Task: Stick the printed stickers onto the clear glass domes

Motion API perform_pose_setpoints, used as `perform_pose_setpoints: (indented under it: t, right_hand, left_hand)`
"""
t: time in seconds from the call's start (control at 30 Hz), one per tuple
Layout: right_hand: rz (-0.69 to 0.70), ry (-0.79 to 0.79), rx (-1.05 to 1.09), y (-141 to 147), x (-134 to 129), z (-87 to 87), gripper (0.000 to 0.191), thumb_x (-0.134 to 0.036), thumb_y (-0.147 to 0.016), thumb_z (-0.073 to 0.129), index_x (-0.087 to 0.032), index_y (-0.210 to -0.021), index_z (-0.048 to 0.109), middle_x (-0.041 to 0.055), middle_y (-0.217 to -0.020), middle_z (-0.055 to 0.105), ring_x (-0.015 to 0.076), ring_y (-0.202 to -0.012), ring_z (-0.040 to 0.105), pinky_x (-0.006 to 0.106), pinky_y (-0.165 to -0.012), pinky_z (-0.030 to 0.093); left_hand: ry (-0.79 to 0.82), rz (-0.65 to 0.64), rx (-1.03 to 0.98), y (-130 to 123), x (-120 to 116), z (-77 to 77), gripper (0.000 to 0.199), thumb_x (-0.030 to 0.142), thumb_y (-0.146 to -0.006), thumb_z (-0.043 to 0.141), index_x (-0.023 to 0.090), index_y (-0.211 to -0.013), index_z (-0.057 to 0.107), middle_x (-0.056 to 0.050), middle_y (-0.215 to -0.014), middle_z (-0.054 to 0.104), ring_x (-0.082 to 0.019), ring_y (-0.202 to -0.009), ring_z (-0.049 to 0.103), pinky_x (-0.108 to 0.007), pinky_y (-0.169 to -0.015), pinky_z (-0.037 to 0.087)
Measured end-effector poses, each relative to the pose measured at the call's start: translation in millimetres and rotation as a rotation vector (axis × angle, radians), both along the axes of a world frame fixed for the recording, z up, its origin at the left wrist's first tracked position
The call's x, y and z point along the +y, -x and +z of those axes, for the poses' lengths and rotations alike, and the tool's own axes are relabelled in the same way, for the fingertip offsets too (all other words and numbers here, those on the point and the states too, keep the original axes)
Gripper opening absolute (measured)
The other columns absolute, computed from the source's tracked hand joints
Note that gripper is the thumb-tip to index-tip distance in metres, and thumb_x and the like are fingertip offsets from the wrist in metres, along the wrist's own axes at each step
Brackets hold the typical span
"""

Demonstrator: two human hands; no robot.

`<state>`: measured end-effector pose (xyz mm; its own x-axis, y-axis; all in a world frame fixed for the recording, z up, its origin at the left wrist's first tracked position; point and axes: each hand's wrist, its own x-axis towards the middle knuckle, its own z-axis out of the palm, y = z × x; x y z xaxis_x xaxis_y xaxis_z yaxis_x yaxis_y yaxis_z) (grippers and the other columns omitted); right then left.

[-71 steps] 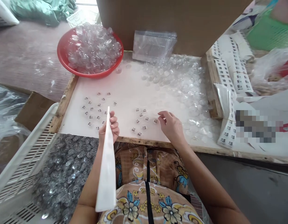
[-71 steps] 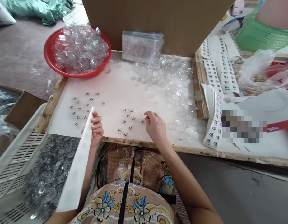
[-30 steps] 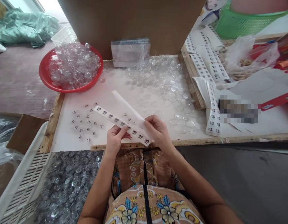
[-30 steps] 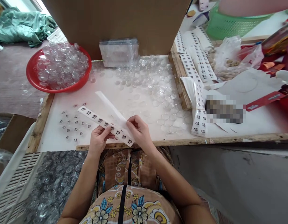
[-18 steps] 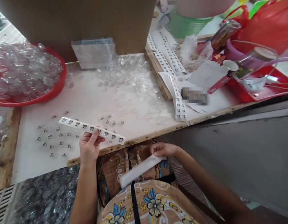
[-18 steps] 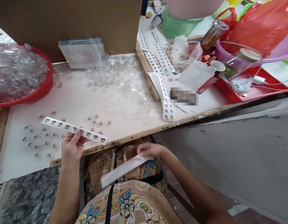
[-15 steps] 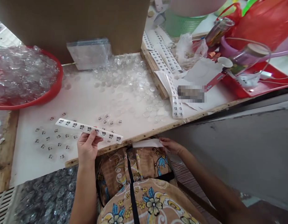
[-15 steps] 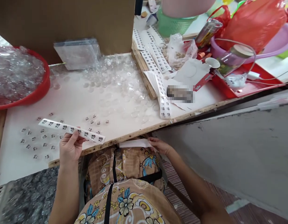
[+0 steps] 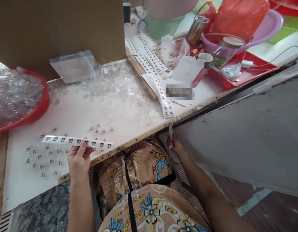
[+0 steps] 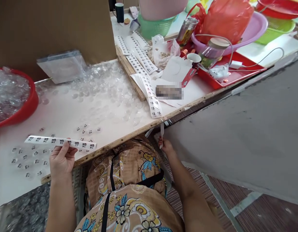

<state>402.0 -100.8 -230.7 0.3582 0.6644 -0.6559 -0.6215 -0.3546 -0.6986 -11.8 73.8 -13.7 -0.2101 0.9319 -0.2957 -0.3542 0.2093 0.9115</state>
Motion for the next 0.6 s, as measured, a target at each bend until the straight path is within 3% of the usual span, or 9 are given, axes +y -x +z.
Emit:
perform_pose_setpoints:
  t: [0.17,0.33,0.47,0.6]
  right_hand:
    - [-0.008,-0.061,-0.013,0.0,14.0,12.9,0.022,-0.035,-0.071,0.06,-0.024,-0.072,0.041,-0.0087,-0.056,0.033,0.0093,-0.047,0.03,0.021,-0.043,0.032]
    - [0.061,-0.203,-0.005,27.1,17.5,47.3,0.04,-0.045,-0.061,0.073,-0.025,-0.072,0.04,-0.0057,-0.06,0.04,0.0141,-0.061,0.045,0.027,-0.058,0.042]
    - [0.246,-0.309,0.056,69.9,16.9,75.2,0.049,-0.049,-0.052,0.078,-0.024,-0.064,0.038,-0.0063,-0.053,0.037,0.0132,-0.053,0.041,0.029,-0.056,0.043]
    - [0.637,-0.41,0.13,96.1,24.1,111.8,0.053,-0.062,-0.046,0.079,-0.022,-0.053,0.045,-0.0025,-0.046,0.045,0.0152,-0.049,0.046,0.032,-0.052,0.044]
  left_hand:
    - [0.017,0.007,0.04,-0.5,1.4,-0.4,0.033,0.026,-0.052,0.088,0.013,-0.076,0.068,0.001,-0.069,0.072,-0.011,-0.05,0.066,-0.018,-0.048,0.058]
    - [0.022,-0.012,0.038,0.8,2.5,-2.6,0.034,0.026,-0.053,0.088,0.014,-0.077,0.068,0.001,-0.073,0.073,-0.01,-0.052,0.066,-0.018,-0.05,0.058]
    - [0.028,-0.018,0.013,2.1,3.8,-3.8,0.036,0.027,-0.049,0.09,0.014,-0.076,0.069,0.001,-0.071,0.074,-0.011,-0.053,0.066,-0.019,-0.05,0.059]
    - [0.053,-0.023,0.002,2.5,5.4,-2.5,0.038,0.027,-0.047,0.092,0.014,-0.076,0.07,0.001,-0.069,0.073,-0.012,-0.051,0.066,-0.02,-0.049,0.059]
